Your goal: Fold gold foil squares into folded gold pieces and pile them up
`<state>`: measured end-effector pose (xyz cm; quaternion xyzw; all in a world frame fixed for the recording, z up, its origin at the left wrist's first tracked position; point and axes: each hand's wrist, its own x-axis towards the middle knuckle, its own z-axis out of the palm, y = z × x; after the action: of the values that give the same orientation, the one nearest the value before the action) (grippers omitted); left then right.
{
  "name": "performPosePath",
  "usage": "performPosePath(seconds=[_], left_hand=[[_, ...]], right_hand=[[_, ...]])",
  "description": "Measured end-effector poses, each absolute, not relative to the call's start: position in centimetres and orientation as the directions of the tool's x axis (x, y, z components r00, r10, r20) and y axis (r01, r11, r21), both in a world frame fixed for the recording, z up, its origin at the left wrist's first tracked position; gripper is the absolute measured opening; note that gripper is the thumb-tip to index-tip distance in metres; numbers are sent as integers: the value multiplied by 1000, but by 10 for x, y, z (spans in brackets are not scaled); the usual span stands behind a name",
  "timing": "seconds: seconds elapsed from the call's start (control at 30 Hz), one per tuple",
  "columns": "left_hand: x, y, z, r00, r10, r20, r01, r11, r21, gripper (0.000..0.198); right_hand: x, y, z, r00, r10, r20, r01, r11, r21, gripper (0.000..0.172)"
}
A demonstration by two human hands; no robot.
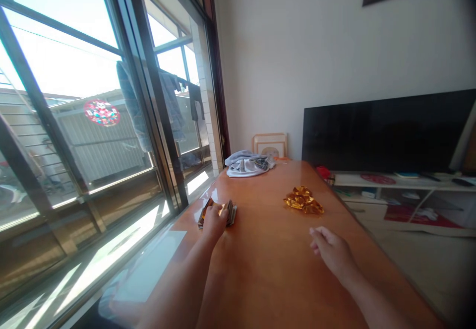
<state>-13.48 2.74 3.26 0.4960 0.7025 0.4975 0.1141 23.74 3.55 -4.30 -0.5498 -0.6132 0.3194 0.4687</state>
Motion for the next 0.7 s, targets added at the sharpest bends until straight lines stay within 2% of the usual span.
performPosePath(seconds=[0.23,0.47,0.7], left_hand=[[-138,32,21,-469,826,313,641,74,764,10],[-147,40,11,-407,864,295,736,119,666,20],[-156,48,7,-452,854,259,776,233,586,25]], right_hand=[[236,35,-41,59,968,245,354,209,-912,42],[231,33,-35,53,966,254,324,224,-919,40],[230,30,-31,70,967,244,319,210,-924,38]])
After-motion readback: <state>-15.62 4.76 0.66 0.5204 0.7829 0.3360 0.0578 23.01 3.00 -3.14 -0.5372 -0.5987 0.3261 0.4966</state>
